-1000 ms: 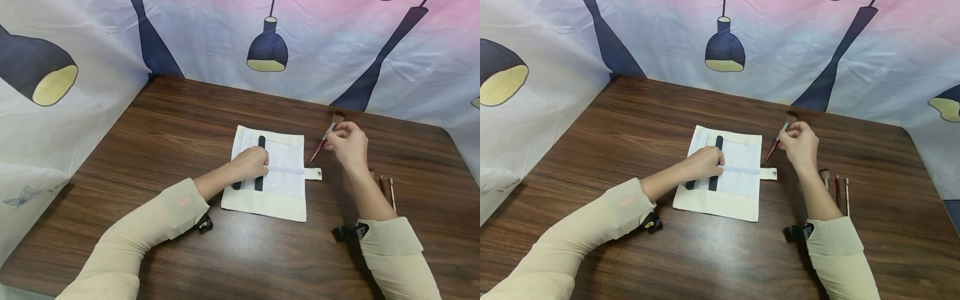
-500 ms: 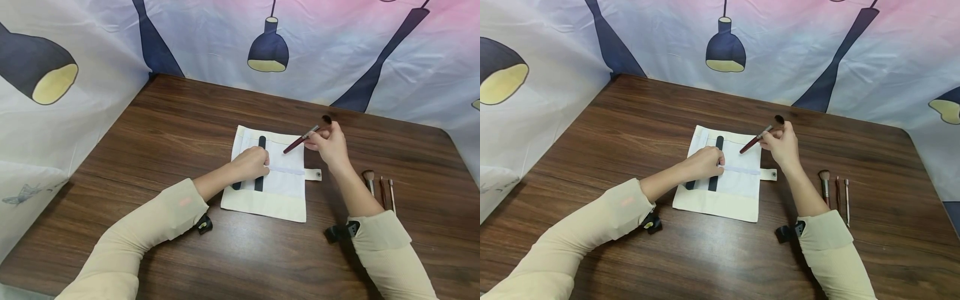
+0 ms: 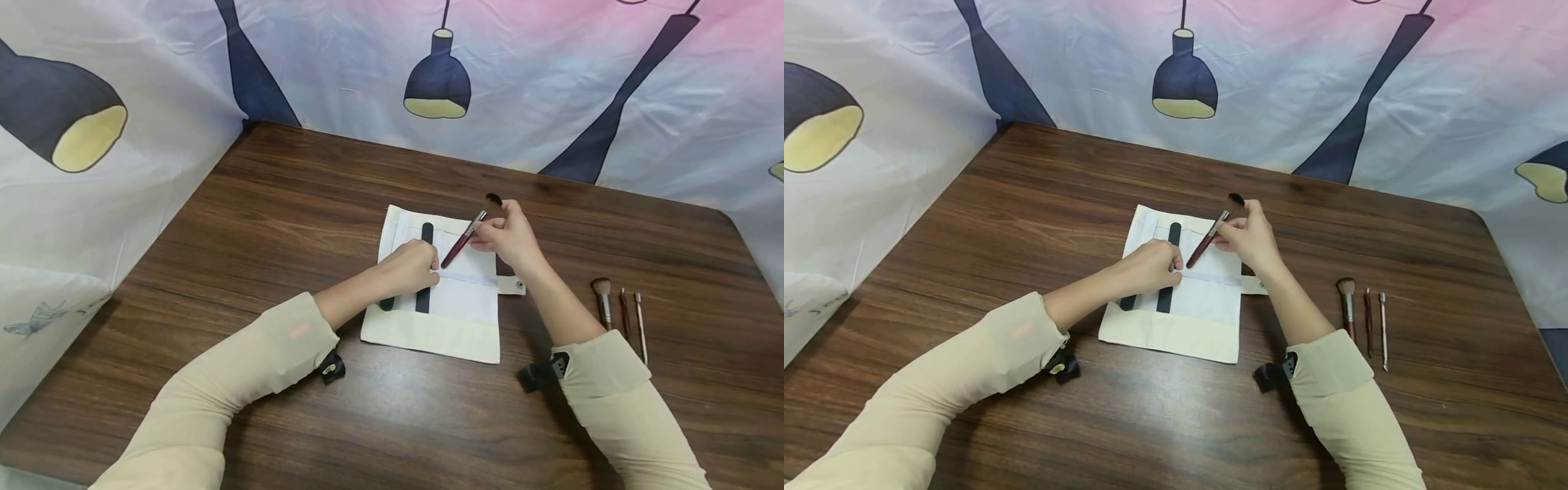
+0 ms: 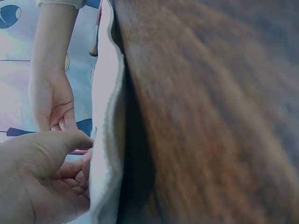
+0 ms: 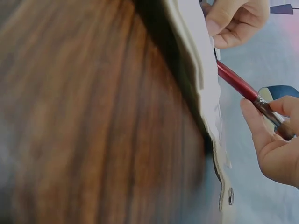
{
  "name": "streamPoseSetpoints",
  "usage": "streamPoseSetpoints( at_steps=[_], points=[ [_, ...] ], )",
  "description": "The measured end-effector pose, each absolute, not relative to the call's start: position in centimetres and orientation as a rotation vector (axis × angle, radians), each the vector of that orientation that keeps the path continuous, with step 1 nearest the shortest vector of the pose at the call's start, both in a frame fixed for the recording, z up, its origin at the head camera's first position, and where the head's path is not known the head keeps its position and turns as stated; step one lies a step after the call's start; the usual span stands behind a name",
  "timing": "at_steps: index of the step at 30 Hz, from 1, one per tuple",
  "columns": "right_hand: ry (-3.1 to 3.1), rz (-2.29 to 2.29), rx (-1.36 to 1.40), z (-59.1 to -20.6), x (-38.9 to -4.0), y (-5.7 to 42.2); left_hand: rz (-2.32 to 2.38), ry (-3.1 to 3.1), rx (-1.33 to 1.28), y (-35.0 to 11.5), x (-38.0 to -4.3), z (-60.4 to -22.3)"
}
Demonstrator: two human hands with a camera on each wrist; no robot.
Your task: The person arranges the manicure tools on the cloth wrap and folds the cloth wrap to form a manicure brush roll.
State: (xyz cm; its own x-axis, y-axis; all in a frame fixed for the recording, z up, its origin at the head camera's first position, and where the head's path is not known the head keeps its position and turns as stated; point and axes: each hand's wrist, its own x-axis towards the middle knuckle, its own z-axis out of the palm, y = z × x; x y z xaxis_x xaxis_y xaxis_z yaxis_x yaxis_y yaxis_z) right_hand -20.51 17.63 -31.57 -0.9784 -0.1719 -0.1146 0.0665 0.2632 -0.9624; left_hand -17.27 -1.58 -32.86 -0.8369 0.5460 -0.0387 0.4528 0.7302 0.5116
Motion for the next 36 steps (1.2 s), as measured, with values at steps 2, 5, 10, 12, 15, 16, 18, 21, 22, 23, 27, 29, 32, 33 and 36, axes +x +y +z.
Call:
streamPoseSetpoints(
  at_steps=[2,5,10,12,15,16,18,21,22,23,27,29,32,33,36],
  points=[
    [2.352,-1.741,-0.09,-31.6,-20.5,17.4,0.743,2.741,0.799,-1.6,-17.3,-32.8],
    [2.38,-1.681,-0.077,-31.6,-20.5,17.2,0.753,2.726,0.8,-1.6,-17.4,-32.8],
    [2.358,-1.639,-0.068,-31.6,-20.8,17.0,0.742,2.722,0.799,-1.6,-17.4,-32.7],
    [2.335,-1.62,-0.061,-31.7,-21.0,16.9,0.737,2.725,0.794,-1.5,-17.4,-32.7],
    [2.303,-1.586,-0.044,-31.9,-21.3,16.7,0.735,2.725,0.804,-1.5,-17.4,-32.7],
    [2.291,-1.576,-0.042,-31.9,-21.3,16.7,0.734,2.726,0.809,-1.5,-17.4,-32.7],
    [2.274,-1.549,-0.041,-32.1,-21.5,16.6,0.729,2.725,0.816,-1.5,-17.4,-32.7],
    [2.269,-1.494,-0.055,-32.2,-21.5,16.3,0.714,2.731,0.821,-1.4,-17.4,-32.7],
    [2.276,-1.463,-0.068,-32.2,-21.5,16.2,0.71,2.732,0.818,-1.4,-17.4,-32.7],
    [2.287,-1.428,-0.074,-32.2,-21.4,16.1,0.707,2.731,0.815,-1.4,-17.4,-32.7],
    [2.32,-1.276,-0.111,-32.2,-21.2,15.7,0.697,2.722,0.816,-1.3,-17.4,-32.7],
    [2.341,-1.193,-0.132,-32.1,-21.1,15.4,0.687,2.719,0.816,-1.3,-17.4,-32.7],
    [2.362,-1.11,-0.154,-32.0,-21.0,15.1,0.671,2.72,0.809,-1.2,-17.4,-32.7],
    [2.368,-1.098,-0.149,-32.0,-21.0,15.0,0.666,2.723,0.806,-1.2,-17.4,-32.6],
    [2.353,-1.108,-0.128,-31.9,-21.1,14.8,0.669,2.714,0.795,-1.3,-17.3,-32.5]
  ],
)
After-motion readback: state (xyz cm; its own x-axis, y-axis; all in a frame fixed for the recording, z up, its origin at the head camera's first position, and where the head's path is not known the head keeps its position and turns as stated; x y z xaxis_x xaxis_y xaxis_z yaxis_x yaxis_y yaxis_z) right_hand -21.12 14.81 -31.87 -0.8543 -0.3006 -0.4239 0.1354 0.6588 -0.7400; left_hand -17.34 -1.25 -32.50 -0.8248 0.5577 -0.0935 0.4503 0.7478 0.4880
